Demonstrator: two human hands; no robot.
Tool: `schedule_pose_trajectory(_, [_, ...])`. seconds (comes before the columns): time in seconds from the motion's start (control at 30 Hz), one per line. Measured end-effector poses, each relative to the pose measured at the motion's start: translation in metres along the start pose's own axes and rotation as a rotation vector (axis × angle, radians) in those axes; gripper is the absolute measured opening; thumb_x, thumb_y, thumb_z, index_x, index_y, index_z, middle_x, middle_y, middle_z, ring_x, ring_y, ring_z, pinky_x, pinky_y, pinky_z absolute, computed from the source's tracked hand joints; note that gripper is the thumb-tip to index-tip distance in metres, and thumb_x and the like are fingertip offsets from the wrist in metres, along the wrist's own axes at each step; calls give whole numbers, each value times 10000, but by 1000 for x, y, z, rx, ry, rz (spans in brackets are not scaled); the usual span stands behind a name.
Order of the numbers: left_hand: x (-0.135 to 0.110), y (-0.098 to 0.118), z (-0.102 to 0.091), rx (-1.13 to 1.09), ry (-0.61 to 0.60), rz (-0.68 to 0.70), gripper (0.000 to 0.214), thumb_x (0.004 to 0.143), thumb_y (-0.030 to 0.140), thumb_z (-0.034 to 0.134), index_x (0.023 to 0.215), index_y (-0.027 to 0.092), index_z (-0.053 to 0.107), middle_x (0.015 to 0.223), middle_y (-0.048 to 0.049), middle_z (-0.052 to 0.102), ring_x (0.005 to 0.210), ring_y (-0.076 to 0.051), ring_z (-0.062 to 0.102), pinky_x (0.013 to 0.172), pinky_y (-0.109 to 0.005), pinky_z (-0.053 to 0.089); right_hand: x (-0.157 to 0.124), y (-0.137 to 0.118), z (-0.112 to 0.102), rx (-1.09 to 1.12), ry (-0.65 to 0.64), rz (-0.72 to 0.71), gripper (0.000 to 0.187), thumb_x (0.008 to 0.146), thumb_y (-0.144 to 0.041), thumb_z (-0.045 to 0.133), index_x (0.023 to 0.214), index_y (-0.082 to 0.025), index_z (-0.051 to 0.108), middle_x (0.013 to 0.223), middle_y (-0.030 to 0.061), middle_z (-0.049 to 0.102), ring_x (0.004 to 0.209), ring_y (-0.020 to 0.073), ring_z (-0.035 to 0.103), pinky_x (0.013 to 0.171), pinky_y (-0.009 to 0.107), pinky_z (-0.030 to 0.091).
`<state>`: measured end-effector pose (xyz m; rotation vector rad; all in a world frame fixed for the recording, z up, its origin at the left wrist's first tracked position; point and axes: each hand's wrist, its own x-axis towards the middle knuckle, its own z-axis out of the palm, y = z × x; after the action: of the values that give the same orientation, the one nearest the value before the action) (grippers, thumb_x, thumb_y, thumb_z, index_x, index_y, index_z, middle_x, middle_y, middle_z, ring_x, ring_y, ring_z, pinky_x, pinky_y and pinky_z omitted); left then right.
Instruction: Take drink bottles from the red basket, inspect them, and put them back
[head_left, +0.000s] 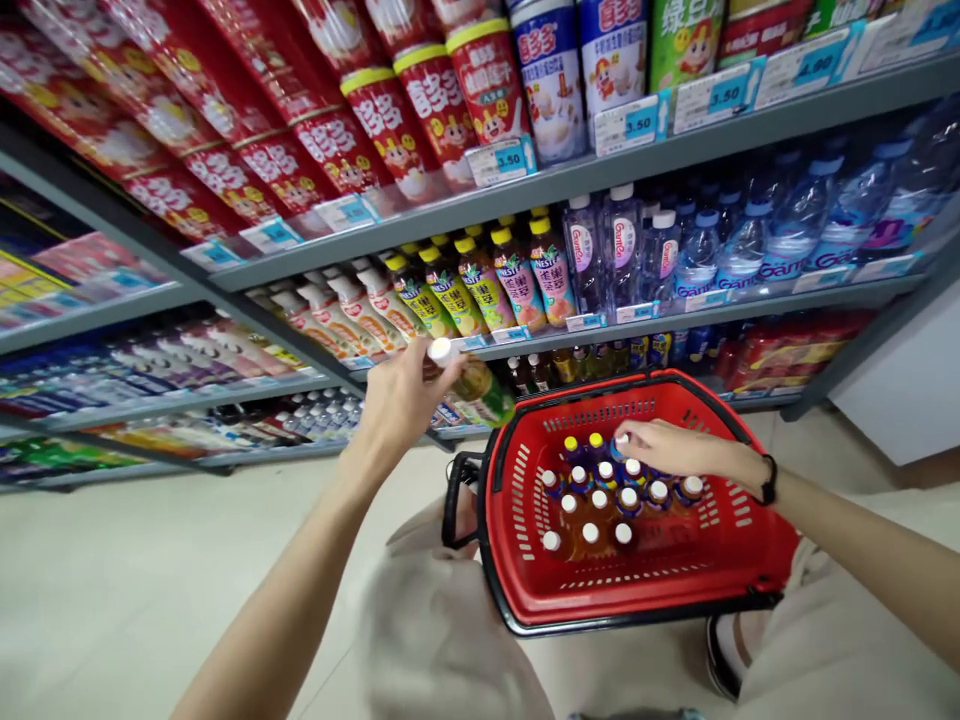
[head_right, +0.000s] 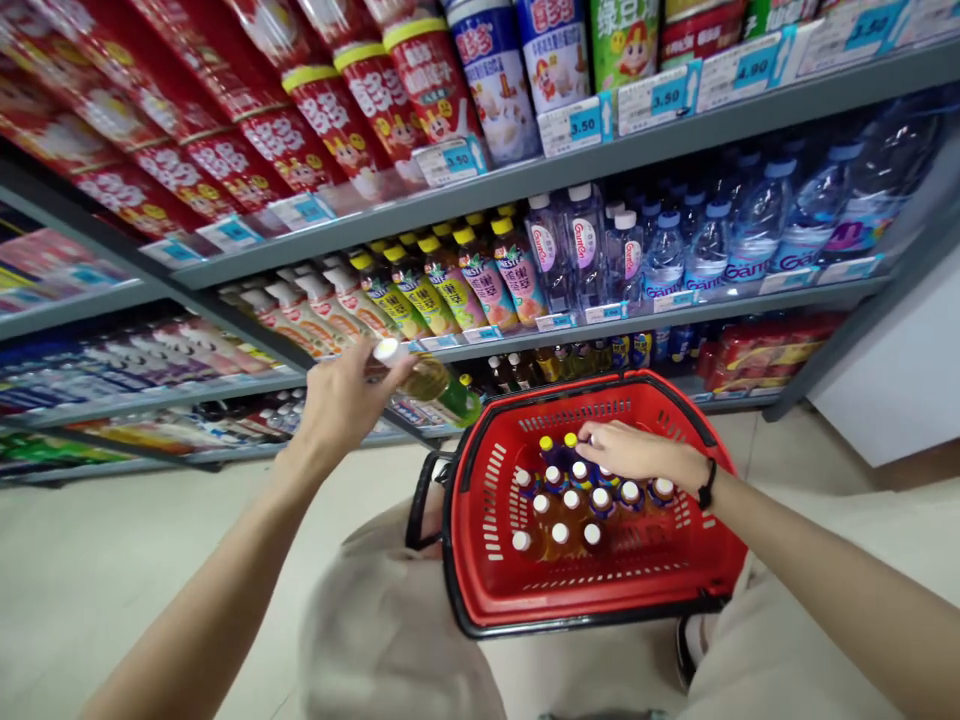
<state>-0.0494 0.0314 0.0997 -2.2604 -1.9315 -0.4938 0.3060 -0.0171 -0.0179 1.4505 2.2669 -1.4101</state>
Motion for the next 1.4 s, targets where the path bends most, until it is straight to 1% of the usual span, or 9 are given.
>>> schedule_pose_trajectory(0.1, [4, 22, 14, -483, -17, -117, 393, 920, 537, 587, 887, 152, 659, 763, -45, 700, 670, -162, 640, 613, -238, 448, 6, -11, 3, 664, 138, 6, 497, 1037, -528, 353, 1351, -169, 491, 1194, 162, 685, 981, 250, 699, 861, 380, 546])
schedule_pose_trajectory(0.2, [1, 32, 56, -984, -139, -276, 452, 870, 594, 638, 890, 144, 673, 793, -49, 706, 709, -170, 659, 621, -235, 510, 16, -22, 14, 1288, 18, 28, 622, 1035, -606, 198, 1340, -141, 477, 1136, 186, 700, 957, 268, 718, 838, 429, 574])
schedule_pose_trajectory(0.3, [-11, 34, 102, -1249, -223, -424, 532, 790, 649, 726, 926, 138, 679, 845, -55, 731, 764, -187, 689, 681, -262, 561, 25, -27, 31, 1559, -67, 93, 588, 1039, -575, 242, 1201, -115, 570, 917, 134, 721, 783, 233, 716, 746, 382, 581])
schedule_pose_trajectory(0.43, [-33, 28, 124, -1401, -338, -528, 558, 750, 633, 789, 948, 119, 700, 849, -67, 756, 764, -187, 712, 769, -298, 585, 29, -19, 48, 1549, -3, 114, 318, 979, -426, 574, 1143, -154, 593, 864, 60, 702, 654, 168, 662, 628, 297, 551])
schedule_pose_trajectory(0.63, [-42, 22, 87, -1429, -278, -421, 542, 736, 498, 858, 1090, 102, 747, 1006, -116, 791, 926, -230, 749, 861, -315, 606, 24, -9, 36, 1334, -85, -30, 365, 935, -473, 683, 1111, -177, 561, 982, 57, 686, 728, 183, 699, 643, 318, 568])
schedule_pose_trajectory(0.73, [-46, 30, 68, -1495, -202, -390, 528, 777, 415, 847, 1187, 108, 719, 1087, -136, 784, 1061, -259, 740, 947, -350, 604, 16, -16, 28, 1195, -119, -80, 434, 925, -459, 713, 1224, -205, 527, 1009, 50, 680, 798, 178, 704, 698, 316, 572])
schedule_pose_trajectory(0.87, [-56, 49, 58, -1536, -129, -432, 469, 740, 348, 881, 1123, 123, 732, 1075, -131, 788, 1012, -262, 759, 897, -348, 635, 7, -28, 37, 1165, -204, -48, 536, 884, -448, 758, 1290, -217, 495, 969, 35, 679, 757, 172, 688, 705, 325, 570])
schedule_pose_trajectory(1.07, [-70, 60, 69, -1519, -157, -397, 618, 826, 383, 806, 1361, 123, 637, 1286, -153, 713, 1212, -298, 679, 1076, -435, 561, 3, -35, 67, 1307, -160, 83, 431, 909, -578, 668, 1022, -169, 593, 830, 40, 681, 599, 138, 625, 518, 245, 455])
schedule_pose_trajectory(1.4, [-70, 54, 63, -1496, -142, -384, 590, 859, 370, 775, 1353, 79, 639, 1248, -162, 727, 1158, -297, 706, 1027, -412, 594, 2, -43, 62, 1275, -233, 120, 566, 828, -686, 689, 959, -137, 655, 779, 60, 681, 555, 127, 591, 489, 227, 430])
